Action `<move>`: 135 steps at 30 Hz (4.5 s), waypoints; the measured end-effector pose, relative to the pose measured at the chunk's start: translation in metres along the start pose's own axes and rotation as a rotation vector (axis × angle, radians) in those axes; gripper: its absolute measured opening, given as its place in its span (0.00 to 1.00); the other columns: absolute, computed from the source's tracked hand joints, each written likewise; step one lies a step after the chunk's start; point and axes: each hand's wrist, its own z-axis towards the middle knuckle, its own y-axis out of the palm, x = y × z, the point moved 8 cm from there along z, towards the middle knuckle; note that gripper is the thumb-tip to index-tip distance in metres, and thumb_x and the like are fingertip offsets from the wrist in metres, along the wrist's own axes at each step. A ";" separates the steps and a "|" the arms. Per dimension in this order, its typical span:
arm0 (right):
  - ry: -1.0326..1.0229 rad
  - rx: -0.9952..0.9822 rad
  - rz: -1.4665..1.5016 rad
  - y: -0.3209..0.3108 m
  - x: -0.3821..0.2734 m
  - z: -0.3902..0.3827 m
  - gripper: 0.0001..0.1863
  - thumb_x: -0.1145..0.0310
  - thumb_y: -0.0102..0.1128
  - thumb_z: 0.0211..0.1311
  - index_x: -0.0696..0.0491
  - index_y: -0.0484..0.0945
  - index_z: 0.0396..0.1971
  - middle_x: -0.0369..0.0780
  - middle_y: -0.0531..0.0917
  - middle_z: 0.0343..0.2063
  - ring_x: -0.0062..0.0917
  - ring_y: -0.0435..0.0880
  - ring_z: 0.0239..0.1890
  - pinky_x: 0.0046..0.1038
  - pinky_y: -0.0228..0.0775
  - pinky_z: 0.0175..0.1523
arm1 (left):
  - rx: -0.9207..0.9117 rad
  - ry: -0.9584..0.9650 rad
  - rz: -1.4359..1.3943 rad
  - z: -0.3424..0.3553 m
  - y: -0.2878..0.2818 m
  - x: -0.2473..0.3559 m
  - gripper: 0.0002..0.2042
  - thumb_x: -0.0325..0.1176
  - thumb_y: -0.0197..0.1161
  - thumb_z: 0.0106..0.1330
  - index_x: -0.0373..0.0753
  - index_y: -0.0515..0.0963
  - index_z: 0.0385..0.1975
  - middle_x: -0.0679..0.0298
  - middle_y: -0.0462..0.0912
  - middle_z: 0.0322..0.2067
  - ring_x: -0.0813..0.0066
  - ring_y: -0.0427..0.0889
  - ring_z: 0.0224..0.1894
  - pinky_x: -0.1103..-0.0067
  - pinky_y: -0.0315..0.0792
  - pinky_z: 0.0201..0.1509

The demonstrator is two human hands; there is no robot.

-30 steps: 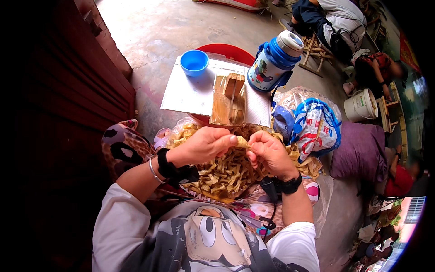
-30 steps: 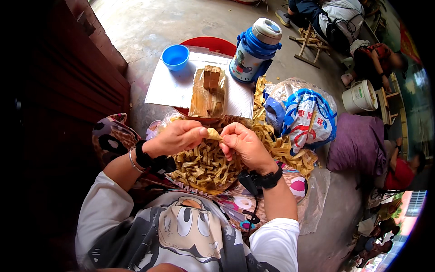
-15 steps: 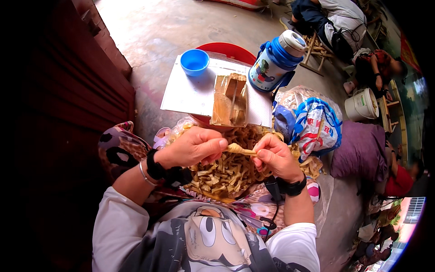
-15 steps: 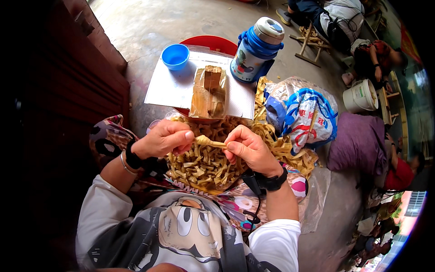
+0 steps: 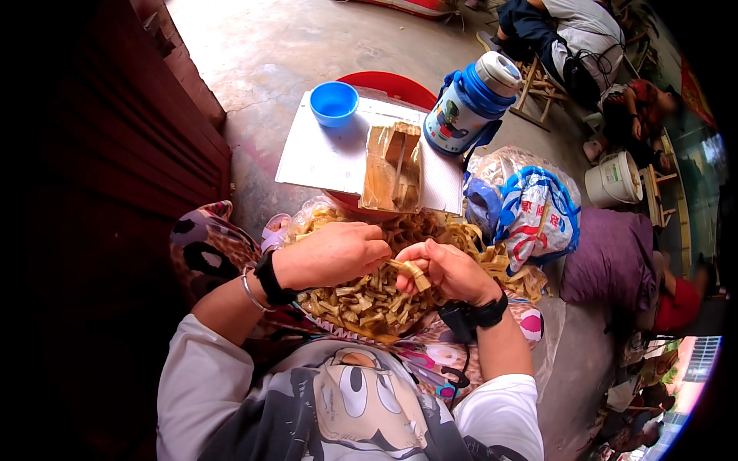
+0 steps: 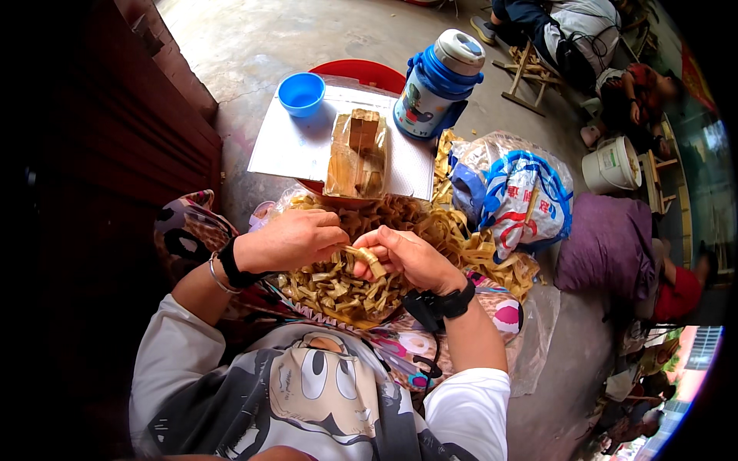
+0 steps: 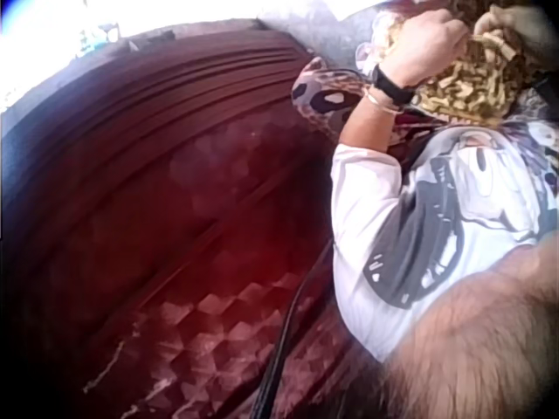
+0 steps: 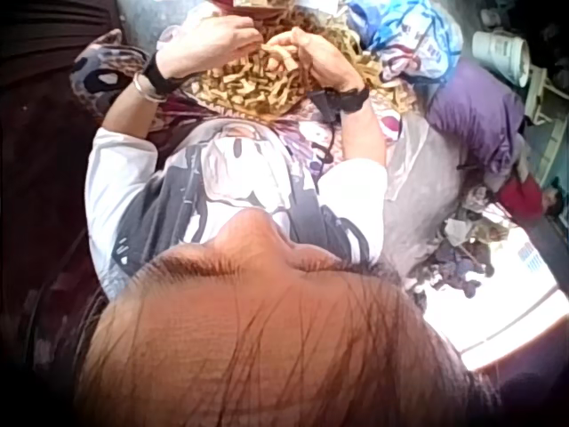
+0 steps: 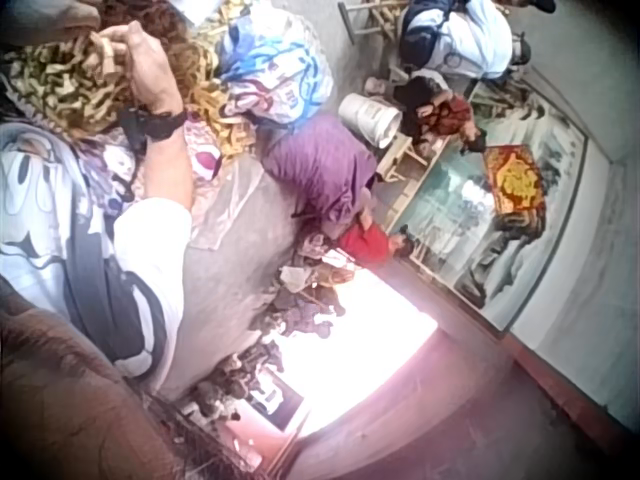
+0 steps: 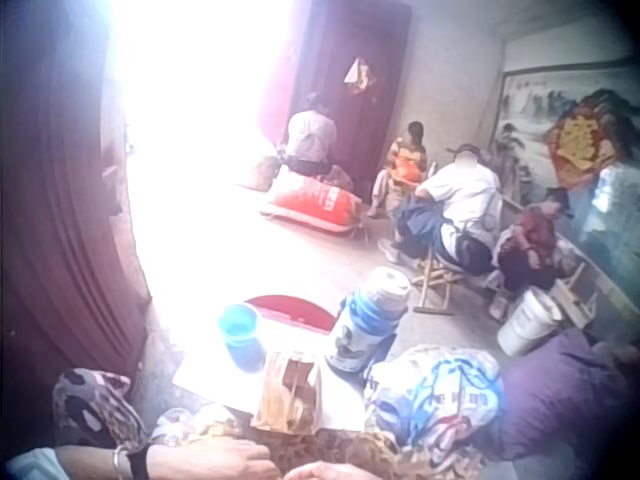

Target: The person folds and organizes long strips of dried material, likely bamboo shoots or similar food, by hand into a large pile in a basket.

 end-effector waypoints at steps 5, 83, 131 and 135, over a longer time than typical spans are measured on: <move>0.078 0.006 -0.252 0.012 0.008 0.009 0.19 0.53 0.45 0.69 0.55 0.73 0.31 0.34 0.76 0.22 0.15 0.72 0.25 0.18 0.65 0.33 | -0.079 0.029 0.065 -0.003 0.015 0.002 0.08 0.32 0.62 0.55 0.38 0.76 0.32 0.61 0.73 0.27 0.62 0.78 0.32 0.71 0.72 0.34; -0.331 0.355 -0.263 -0.013 -0.044 -0.010 0.08 0.72 0.60 0.60 0.57 0.72 0.36 0.32 0.77 0.29 0.11 0.75 0.31 0.15 0.69 0.38 | 0.154 -0.180 -0.602 0.004 -0.025 -0.025 0.07 0.32 0.63 0.62 0.37 0.74 0.34 0.67 0.77 0.27 0.81 0.75 0.29 0.84 0.70 0.33; -0.771 1.097 -0.289 -0.109 -0.091 -0.200 0.06 0.70 0.54 0.64 0.55 0.77 0.37 0.34 0.82 0.32 0.09 0.75 0.26 0.13 0.66 0.30 | -0.337 0.105 0.148 0.050 0.189 0.024 0.08 0.28 0.55 0.54 0.36 0.74 0.33 0.57 0.72 0.36 0.61 0.73 0.43 0.71 0.72 0.43; -0.534 1.148 -0.403 -0.099 -0.065 -0.182 0.04 0.69 0.56 0.62 0.52 0.79 0.32 0.33 0.81 0.26 0.11 0.76 0.25 0.16 0.68 0.29 | -0.255 0.179 0.291 0.075 0.235 0.021 0.09 0.29 0.53 0.58 0.36 0.76 0.35 0.57 0.72 0.41 0.61 0.71 0.46 0.71 0.69 0.50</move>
